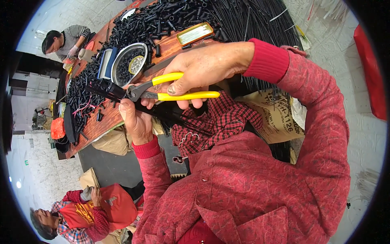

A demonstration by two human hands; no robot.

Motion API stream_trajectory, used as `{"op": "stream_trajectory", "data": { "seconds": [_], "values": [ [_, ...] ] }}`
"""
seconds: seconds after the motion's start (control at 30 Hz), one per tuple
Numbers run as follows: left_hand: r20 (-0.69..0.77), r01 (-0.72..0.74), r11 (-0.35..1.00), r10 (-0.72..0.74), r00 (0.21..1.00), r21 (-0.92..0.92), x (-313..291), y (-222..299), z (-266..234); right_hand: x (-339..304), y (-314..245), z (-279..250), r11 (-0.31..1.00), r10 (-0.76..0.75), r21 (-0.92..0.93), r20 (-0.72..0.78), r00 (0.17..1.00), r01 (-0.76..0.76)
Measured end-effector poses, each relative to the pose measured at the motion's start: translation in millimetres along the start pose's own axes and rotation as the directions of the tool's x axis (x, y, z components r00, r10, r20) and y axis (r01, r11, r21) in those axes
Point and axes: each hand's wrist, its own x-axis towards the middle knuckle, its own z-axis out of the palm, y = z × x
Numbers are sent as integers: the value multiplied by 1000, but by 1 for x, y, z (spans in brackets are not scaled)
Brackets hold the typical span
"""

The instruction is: The recorder is assembling small electrical wires by manually inserting components and trimming them using a pair of pliers.

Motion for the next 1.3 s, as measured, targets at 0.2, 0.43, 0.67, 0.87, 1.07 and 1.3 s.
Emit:
{"op": "stream_trajectory", "data": {
  "seconds": [0.2, 0.43, 0.67, 0.87, 1.07, 1.3],
  "values": [
    [-34, -1, 1000, 1, 999, -5, 0, -1, 2, 11, 25, 12, 988, -86, 125, -52, 995, 92],
    [-34, -25, 998, 23, 999, -51, 1, -3, -2, 24, 43, 20, 973, -120, 188, -85, 989, 135],
    [-52, -22, 998, 19, 998, -53, 2, -4, -4, 40, 66, 23, 948, -203, 237, -58, 977, 211],
    [-57, -52, 998, 50, 997, -33, 5, -8, -8, 49, 76, 24, 926, -269, 254, -82, 960, 281],
    [-63, -61, 997, 58, 996, -50, 5, -10, -13, 54, 76, 28, 920, -280, 255, -102, 954, 297],
    [-71, -117, 993, 117, 991, 0, 4, -8, -8, 38, 62, 48, 883, -160, 433, -84, 983, 181]
  ]
}}
